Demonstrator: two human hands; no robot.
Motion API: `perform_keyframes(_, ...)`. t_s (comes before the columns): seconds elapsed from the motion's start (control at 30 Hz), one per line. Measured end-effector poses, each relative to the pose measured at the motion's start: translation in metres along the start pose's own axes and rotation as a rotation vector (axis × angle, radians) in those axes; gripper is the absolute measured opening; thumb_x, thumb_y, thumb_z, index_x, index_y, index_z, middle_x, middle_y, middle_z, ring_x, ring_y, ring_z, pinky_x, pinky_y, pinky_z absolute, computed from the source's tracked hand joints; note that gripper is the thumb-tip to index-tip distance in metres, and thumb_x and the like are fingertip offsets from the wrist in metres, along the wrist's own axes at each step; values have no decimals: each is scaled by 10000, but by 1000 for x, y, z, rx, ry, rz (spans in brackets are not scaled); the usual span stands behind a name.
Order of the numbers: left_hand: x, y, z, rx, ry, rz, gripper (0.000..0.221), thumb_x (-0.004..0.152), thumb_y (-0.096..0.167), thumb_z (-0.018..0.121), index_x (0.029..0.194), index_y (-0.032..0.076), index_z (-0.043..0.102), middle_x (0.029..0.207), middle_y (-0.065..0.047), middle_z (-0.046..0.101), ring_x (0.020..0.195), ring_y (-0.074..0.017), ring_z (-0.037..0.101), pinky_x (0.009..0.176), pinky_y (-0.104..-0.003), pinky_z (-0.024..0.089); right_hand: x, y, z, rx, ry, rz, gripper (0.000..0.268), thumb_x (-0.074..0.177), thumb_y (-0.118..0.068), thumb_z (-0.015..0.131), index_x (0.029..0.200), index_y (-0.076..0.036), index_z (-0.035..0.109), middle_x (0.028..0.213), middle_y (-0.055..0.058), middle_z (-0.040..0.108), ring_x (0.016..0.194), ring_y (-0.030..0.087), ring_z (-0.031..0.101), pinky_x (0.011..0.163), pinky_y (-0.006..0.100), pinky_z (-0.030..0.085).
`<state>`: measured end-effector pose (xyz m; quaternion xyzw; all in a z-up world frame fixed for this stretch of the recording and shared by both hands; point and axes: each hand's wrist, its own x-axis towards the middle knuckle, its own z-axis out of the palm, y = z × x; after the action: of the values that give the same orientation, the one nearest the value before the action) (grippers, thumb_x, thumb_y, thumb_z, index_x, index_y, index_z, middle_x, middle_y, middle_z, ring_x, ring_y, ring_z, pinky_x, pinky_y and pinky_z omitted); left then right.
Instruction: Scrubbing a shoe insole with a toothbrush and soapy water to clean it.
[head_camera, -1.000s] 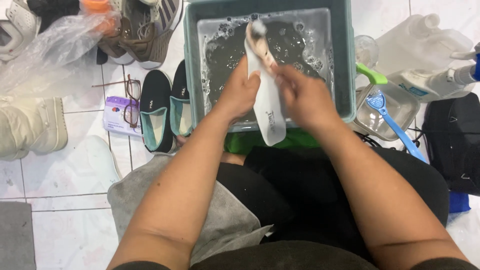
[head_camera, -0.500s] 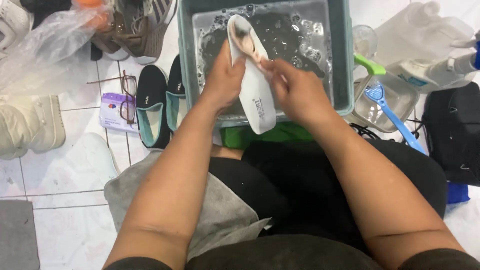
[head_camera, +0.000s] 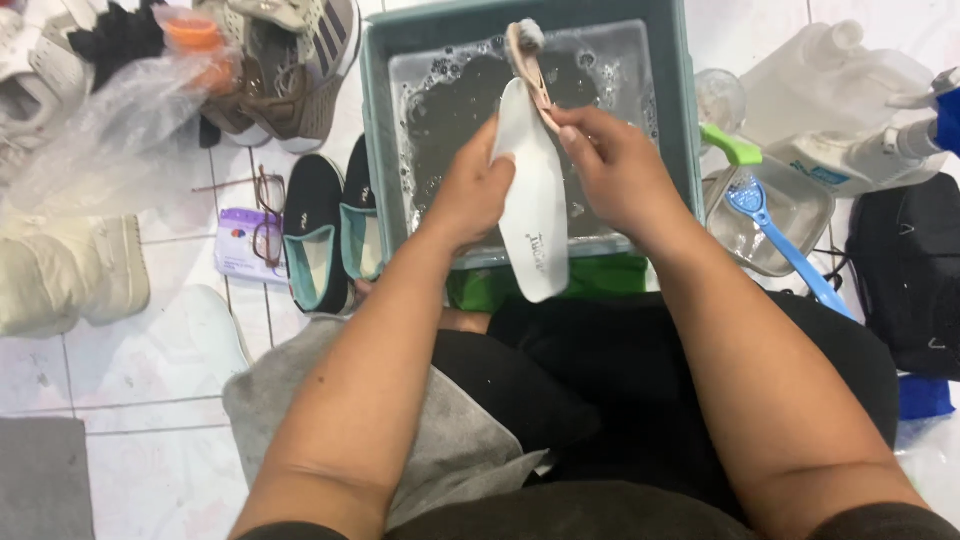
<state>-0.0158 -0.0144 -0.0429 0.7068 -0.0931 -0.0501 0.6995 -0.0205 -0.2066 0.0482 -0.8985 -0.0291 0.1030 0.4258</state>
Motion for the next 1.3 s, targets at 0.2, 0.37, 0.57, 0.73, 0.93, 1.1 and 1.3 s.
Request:
perform_keyframes(0.2, 6, 13, -21, -399, 299, -215, 360, 961, 87, 569, 1315, 44, 615, 1127, -106, 720, 1025, -191, 690, 994, -415, 530, -10, -8, -2, 517, -13, 158, 294, 1059, -247, 546, 1302, -128, 662, 492, -19, 372, 349, 82, 374, 336, 224, 308)
perform_keyframes(0.37, 18, 15, -33, -601, 374, -218, 274, 932, 102, 630, 1200, 64, 672, 1064, -150, 764, 955, -210, 742, 922, -418, 590, -13, -28, 4, 504, 3, 135, 261, 943, -201, 733, 1127, -18, 716, 474, 8, 489, 348, 54, 430, 325, 183, 317)
perform_keyframes(0.57, 19, 9, -23, -975, 307, -267, 386, 931, 263, 639, 1297, 147, 683, 1237, -165, 727, 1087, -305, 724, 1003, -501, 567, -7, -1, 34, 730, -124, 226, 146, 938, -112, 692, 872, 11, 651, 421, 50, 419, 302, 107, 386, 302, 217, 272)
perform_keyframes(0.73, 7, 28, -4, -922, 191, -365, 620, 952, 579, 549, 1391, 145, 602, 1278, -174, 681, 1129, -301, 659, 1084, -495, 489, -12, -22, 31, 1050, -205, 437, 159, 973, -112, 689, 888, -35, 579, 506, -81, 260, 332, -4, 215, 300, 166, 226)
perform_keyframes(0.93, -3, 6, 10, -1077, 82, -443, 684, 942, 726, 501, 1216, 134, 708, 1070, -160, 754, 889, -259, 723, 911, -392, 577, -13, -11, 40, 1056, -241, 506, 202, 978, -173, 703, 867, -78, 563, 528, -108, 238, 369, 1, 195, 316, 164, 224)
perform_keyframes(1.1, 3, 28, -4, -1045, 119, -469, 755, 929, 759, 487, 1243, 99, 679, 1125, -159, 725, 929, -273, 700, 944, -417, 571, -12, -16, 38, 1010, -236, 476, 207, 1002, -198, 664, 867, -81, 558, 549, -101, 223, 375, 7, 211, 313, 174, 222)
perform_keyframes(1.3, 10, 52, -19, -1168, 162, -522, 748, 879, 730, 546, 1195, 67, 689, 1117, -157, 738, 945, -269, 740, 895, -447, 633, -11, -21, 26, 1014, -234, 444, 200, 1035, -246, 600, 976, -55, 600, 580, -91, 198, 403, 7, 192, 333, 171, 223)
